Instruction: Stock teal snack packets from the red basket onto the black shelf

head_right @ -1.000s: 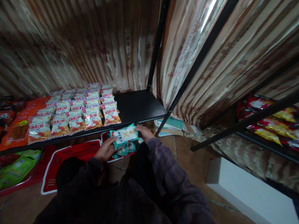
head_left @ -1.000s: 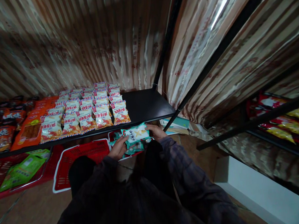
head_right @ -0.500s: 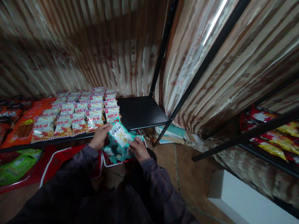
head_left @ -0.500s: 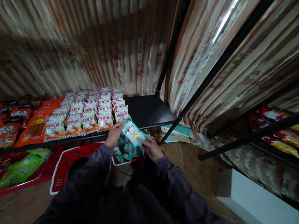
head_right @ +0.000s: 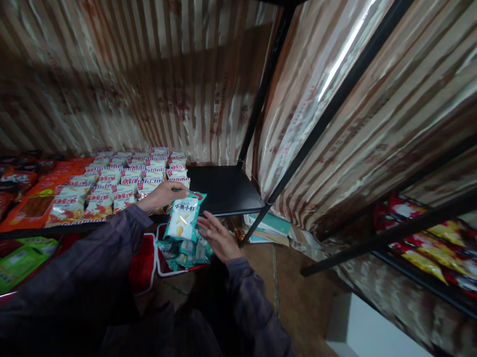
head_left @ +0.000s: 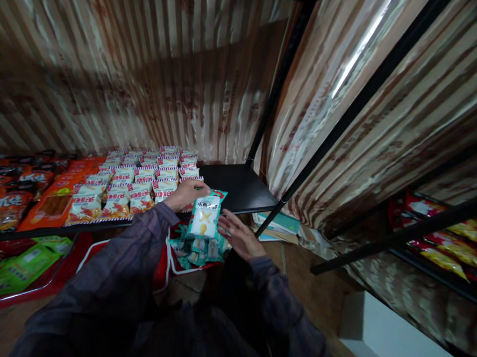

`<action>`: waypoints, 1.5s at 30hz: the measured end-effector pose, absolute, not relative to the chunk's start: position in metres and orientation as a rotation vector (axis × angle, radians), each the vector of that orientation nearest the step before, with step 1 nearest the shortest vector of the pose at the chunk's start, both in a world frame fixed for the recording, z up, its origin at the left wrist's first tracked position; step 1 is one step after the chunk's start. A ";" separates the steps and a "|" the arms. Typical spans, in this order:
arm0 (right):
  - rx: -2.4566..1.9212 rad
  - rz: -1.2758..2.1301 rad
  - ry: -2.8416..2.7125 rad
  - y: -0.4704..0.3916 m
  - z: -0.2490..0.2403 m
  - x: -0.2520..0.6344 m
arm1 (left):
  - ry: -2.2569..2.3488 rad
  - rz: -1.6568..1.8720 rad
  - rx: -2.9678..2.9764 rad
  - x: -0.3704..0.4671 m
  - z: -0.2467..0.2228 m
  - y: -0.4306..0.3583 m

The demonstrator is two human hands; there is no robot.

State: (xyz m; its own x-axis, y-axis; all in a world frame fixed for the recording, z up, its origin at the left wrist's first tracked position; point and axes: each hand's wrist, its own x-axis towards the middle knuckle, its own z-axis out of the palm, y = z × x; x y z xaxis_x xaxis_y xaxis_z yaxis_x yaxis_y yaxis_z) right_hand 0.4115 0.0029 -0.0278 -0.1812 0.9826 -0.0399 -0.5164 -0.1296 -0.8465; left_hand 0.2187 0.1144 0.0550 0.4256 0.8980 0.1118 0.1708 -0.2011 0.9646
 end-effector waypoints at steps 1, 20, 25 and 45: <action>-0.734 1.602 -0.904 0.009 -0.019 0.417 | 0.932 0.858 1.717 0.219 0.056 0.112; -1.101 1.141 -0.811 0.049 0.004 0.387 | 1.107 1.086 1.185 0.229 0.045 0.085; -1.074 1.155 -0.719 0.053 0.007 0.383 | 1.102 1.094 1.083 0.230 0.043 0.085; -1.148 1.007 -0.520 0.091 -0.014 0.384 | 1.008 1.088 0.863 0.221 -0.012 0.037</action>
